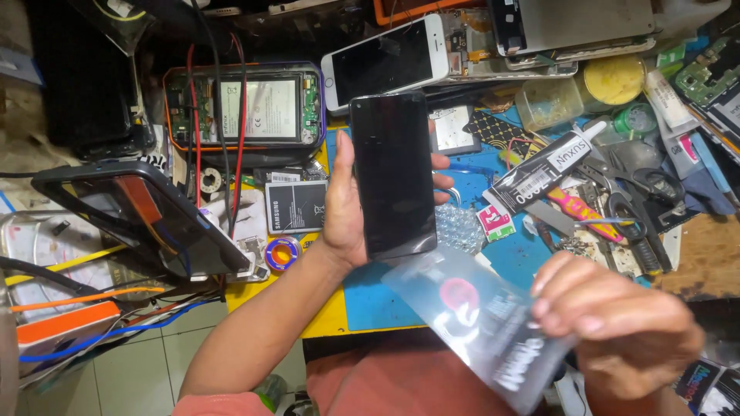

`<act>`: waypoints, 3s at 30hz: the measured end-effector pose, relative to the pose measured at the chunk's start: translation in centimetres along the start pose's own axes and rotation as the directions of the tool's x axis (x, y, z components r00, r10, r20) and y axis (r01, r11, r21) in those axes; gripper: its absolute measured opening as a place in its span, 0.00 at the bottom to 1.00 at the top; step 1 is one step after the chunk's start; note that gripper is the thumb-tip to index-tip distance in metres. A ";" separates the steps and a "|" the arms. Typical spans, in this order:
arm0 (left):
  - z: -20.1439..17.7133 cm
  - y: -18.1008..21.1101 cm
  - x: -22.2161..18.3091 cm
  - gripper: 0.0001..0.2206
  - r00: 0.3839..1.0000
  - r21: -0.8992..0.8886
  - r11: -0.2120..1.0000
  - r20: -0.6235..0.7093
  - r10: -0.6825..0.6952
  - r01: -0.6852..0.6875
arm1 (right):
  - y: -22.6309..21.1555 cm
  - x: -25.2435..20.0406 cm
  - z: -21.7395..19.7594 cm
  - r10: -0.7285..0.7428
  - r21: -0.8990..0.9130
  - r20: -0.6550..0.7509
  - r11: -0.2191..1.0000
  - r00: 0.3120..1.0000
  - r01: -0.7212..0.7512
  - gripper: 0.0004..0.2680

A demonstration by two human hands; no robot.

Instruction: The person reassembles a smartphone, aligning and pressing the back cover onto the phone body and checking the screen. They then place the phone on bubble wrap on the workbench, wrap it, and handle a charging cable near the device.

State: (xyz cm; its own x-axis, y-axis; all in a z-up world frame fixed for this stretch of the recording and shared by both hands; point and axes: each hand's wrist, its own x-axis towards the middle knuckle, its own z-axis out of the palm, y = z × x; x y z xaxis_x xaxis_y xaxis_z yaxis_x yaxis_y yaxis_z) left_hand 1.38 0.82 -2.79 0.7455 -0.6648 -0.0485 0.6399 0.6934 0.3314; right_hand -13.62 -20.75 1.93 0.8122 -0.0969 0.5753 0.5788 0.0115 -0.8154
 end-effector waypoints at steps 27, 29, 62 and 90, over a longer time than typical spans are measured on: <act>1.6 -1.4 -1.2 0.41 0.993 0.208 0.972 -0.008 0.116 -0.112 | 4.9 1.8 6.3 0.698 -0.296 -0.061 0.670 0.713 -0.681 0.26; 1.6 -1.4 -1.3 0.39 0.992 0.194 0.974 -0.018 0.124 -0.118 | 5.2 1.6 6.5 0.690 -0.274 -0.083 0.677 0.719 -0.683 0.25; 2.4 -0.5 -0.7 0.35 0.985 0.073 0.984 -0.052 0.165 -0.161 | 3.0 1.6 -3.6 0.173 -0.740 -0.288 0.584 0.942 -0.333 0.05; 3.1 -1.2 -0.2 0.39 0.956 0.272 0.951 -0.210 0.207 -0.147 | 1.1 1.9 -8.1 0.094 -0.874 0.009 0.484 0.996 -0.038 0.05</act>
State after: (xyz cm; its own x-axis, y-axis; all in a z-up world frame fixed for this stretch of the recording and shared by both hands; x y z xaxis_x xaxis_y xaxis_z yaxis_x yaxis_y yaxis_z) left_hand -0.15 -0.77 -0.22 0.8842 -0.4331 -0.1751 0.4484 0.6816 0.5783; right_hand -12.01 -29.00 1.64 0.8635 -0.0868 0.4969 0.1859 -0.8610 -0.4735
